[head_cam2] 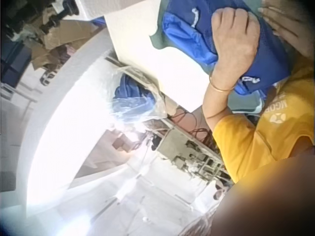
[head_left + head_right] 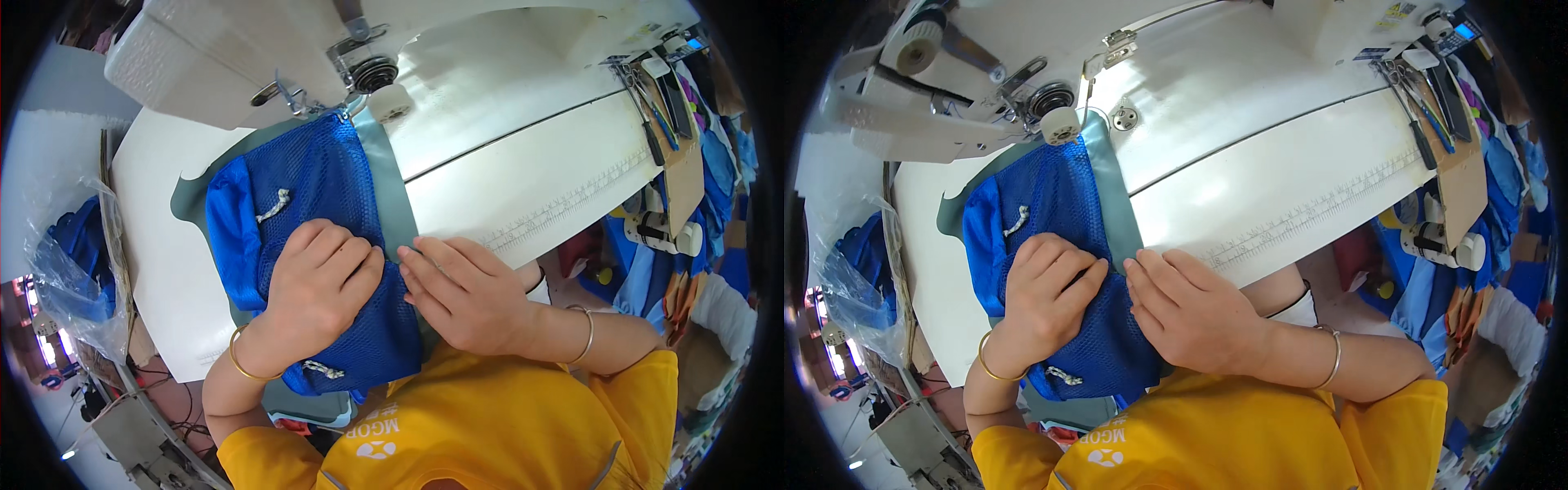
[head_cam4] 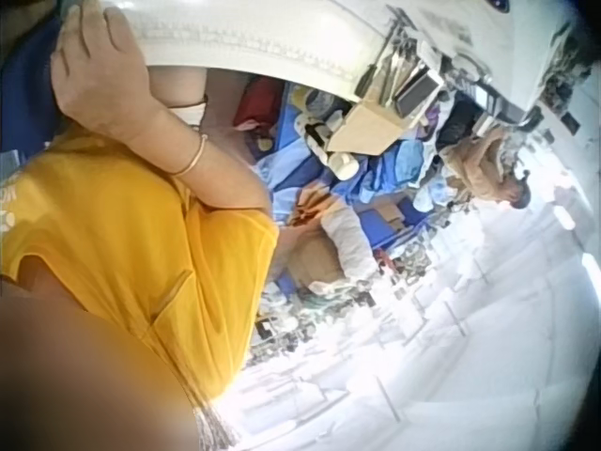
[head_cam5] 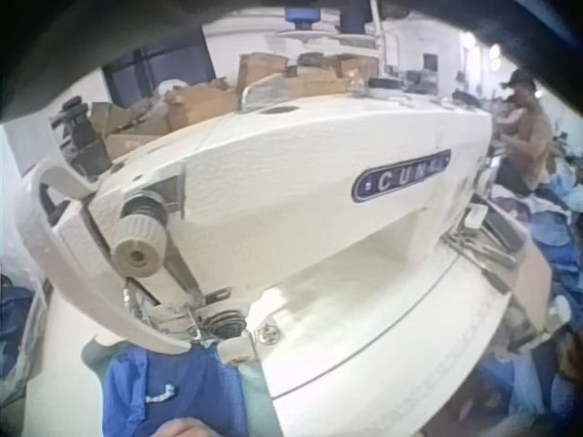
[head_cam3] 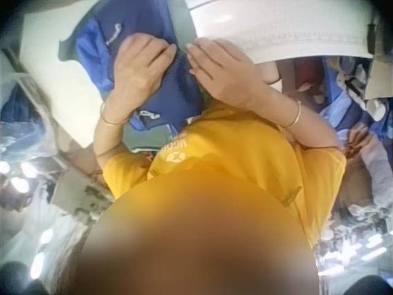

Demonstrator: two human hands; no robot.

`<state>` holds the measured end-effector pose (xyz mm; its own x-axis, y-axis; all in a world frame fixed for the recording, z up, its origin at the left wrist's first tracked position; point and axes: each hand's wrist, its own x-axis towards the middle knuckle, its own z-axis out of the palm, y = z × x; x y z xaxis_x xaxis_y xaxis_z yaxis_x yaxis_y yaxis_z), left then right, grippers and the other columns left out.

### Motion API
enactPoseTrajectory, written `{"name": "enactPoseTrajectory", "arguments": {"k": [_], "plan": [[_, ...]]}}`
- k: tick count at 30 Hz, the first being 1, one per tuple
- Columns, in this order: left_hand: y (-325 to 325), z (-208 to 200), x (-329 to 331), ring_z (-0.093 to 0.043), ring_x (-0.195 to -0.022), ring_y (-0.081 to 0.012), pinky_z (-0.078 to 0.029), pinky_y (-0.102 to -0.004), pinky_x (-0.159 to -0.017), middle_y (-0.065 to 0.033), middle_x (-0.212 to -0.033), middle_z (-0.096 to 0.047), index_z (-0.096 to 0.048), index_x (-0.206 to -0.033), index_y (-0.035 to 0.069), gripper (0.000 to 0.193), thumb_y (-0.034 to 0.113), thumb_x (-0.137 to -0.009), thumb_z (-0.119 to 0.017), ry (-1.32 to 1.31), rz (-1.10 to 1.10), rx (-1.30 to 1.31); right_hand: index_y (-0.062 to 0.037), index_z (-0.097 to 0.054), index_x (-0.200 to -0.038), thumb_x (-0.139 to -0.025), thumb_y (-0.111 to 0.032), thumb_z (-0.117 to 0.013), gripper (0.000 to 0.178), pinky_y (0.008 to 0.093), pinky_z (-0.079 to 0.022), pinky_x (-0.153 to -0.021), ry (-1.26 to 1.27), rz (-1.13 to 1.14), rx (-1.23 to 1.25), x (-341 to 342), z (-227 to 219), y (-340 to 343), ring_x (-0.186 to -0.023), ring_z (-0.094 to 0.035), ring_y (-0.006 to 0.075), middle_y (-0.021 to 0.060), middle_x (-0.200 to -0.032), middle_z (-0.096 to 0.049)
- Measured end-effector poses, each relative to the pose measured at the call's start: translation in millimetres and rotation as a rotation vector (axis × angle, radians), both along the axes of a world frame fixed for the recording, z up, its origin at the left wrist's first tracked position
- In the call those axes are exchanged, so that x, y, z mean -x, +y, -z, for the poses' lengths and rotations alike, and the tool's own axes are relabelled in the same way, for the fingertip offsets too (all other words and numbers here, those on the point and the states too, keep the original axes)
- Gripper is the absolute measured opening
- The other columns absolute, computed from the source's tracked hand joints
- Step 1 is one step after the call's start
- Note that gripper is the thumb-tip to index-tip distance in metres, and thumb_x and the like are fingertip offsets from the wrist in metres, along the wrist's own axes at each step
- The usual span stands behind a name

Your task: Sewing blue mesh pockets onto a green fabric base using an industrial sewing machine.

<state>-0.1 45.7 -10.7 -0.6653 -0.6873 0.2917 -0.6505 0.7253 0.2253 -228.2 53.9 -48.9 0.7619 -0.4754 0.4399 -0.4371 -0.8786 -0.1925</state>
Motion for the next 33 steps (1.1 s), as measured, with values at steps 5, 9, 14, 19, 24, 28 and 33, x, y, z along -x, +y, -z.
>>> {"name": "enactPoseTrajectory", "arguments": {"k": [5, 9, 14, 19, 24, 28, 33], "plan": [[1, -1, 4, -0.063, -0.09, -0.0266, -0.053, -0.0386, -0.079, -0.0108, -0.093, -0.064, -0.069, -0.094, -0.001, 0.031, 0.01, -0.065, -0.065, -0.038, -0.015, 0.055, 0.0081, -0.07, -0.099, -0.084, -0.017, -0.061, 0.03, 0.0436, -0.046, -0.105, -0.031, -0.04, -0.084, 0, 3, -4, -0.119, -0.058, 0.0353, 0.0238, -0.12, -0.065], [2, -4, 7, -0.063, -0.084, -0.0249, -0.053, -0.0357, -0.073, -0.0113, -0.092, -0.063, -0.068, -0.096, -0.004, 0.034, 0.011, -0.065, -0.064, -0.104, 0.015, 0.1, 0.0086, -0.069, -0.098, -0.082, -0.017, -0.059, 0.031, 0.0439, -0.043, -0.109, -0.049, -0.06, -0.11, 0, 1, -7, -0.123, -0.057, 0.0371, 0.0253, -0.124, -0.063], [-1, -19, 11, -0.058, -0.073, -0.0218, -0.049, -0.033, -0.065, -0.0092, -0.082, -0.058, -0.067, -0.094, -0.005, 0.032, 0.009, -0.065, -0.063, -0.199, 0.075, 0.036, 0.0084, -0.069, -0.097, -0.08, -0.015, -0.059, 0.031, 0.0448, -0.043, -0.109, -0.03, -0.09, -0.103, 2, 4, -9, -0.123, -0.056, 0.0384, 0.0258, -0.124, -0.063], [-2, -12, 13, -0.056, -0.072, -0.0209, -0.046, -0.0319, -0.065, -0.0078, -0.077, -0.053, -0.067, -0.092, -0.005, 0.029, 0.007, -0.066, -0.063, -0.201, 0.104, 0.055, 0.005, -0.068, -0.093, -0.083, -0.015, -0.061, 0.023, 0.0446, -0.051, -0.094, -0.168, -0.109, -0.16, 2, -7, -21, -0.103, -0.065, 0.034, 0.0219, -0.107, -0.069], [2, -16, 13, -0.056, -0.073, -0.0205, -0.045, -0.0319, -0.066, -0.0078, -0.079, -0.054, -0.067, -0.092, -0.006, 0.029, 0.007, -0.067, -0.063, -0.187, 0.09, 0.075, 0.0014, -0.064, -0.092, -0.1, -0.015, -0.057, 0.019, 0.0292, -0.05, -0.051, -0.366, 0.182, -1.162, -13, -27, -39, -0.056, -0.065, 0.0157, 0.0097, -0.069, -0.067], [8, -22, 17, -0.056, -0.073, -0.0213, -0.047, -0.0326, -0.069, -0.009, -0.081, -0.056, -0.068, -0.094, -0.005, 0.029, 0.007, -0.067, -0.063, -0.206, 0.071, 0.073, 0.001, -0.063, -0.088, -0.102, -0.014, -0.054, 0.022, 0.0272, -0.045, -0.045, -0.393, 0.231, -1.784, -30, -38, -55, -0.048, -0.057, 0.0121, 0.0078, -0.06, -0.063], [13, -22, 23, -0.066, -0.098, -0.0309, -0.054, -0.041, -0.092, -0.0193, -0.106, -0.068, -0.068, -0.096, -0.004, 0.024, 0.008, -0.075, -0.064, -0.214, -0.112, 0.18, -0.0011, -0.063, -0.079, -0.101, -0.016, -0.052, 0.029, 0.0275, -0.042, -0.045, -0.251, 0.327, -1.899, -39, -38, -65, -0.048, -0.053, 0.0118, 0.0074, -0.061, -0.062]]}}
